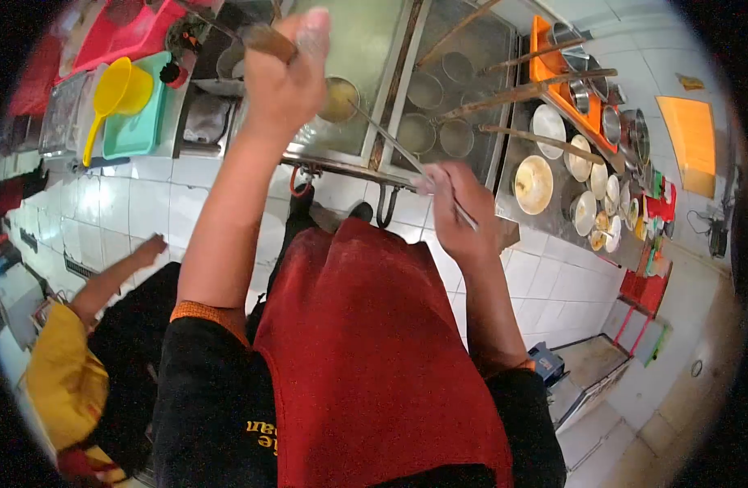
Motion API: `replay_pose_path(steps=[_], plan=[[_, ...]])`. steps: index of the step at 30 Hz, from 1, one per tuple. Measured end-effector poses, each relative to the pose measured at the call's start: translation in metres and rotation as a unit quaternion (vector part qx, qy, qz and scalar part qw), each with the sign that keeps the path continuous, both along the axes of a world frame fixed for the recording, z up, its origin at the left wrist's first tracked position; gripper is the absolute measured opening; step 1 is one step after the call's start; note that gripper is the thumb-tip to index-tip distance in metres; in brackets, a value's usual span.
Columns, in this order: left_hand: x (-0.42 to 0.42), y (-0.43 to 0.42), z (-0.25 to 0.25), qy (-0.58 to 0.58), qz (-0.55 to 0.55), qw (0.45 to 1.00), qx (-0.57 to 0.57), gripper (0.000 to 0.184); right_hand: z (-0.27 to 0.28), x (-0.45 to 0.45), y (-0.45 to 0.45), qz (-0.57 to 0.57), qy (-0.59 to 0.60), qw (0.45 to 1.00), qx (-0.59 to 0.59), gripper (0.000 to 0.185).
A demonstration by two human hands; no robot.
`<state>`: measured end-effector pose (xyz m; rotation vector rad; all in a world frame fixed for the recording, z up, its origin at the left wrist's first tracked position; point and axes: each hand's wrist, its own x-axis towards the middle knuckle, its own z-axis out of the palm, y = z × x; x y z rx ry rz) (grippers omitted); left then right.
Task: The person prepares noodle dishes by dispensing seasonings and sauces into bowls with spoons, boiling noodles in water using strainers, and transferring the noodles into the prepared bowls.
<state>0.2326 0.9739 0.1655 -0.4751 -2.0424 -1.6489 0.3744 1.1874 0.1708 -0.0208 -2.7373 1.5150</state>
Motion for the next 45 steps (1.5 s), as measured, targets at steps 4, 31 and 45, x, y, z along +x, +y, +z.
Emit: replay_pose_path(steps=[4, 31, 45], plan=[[-0.012, -0.008, -0.007, 0.074, -0.059, 0.995, 0.036, 0.036, -0.044, -0.058, -0.031, 0.053, 0.068, 0.994, 0.063, 0.008], [-0.06, -0.068, -0.042, -0.046, -0.183, 0.981, -0.036, 0.014, -0.121, -0.06, -0.108, -0.031, -0.028, 0.999, -0.017, 0.01], [-0.064, -0.05, -0.059, -0.132, -0.175, 0.975, 0.025, 0.045, -0.132, -0.07, -0.108, -0.034, -0.082, 0.992, 0.09, 0.02]])
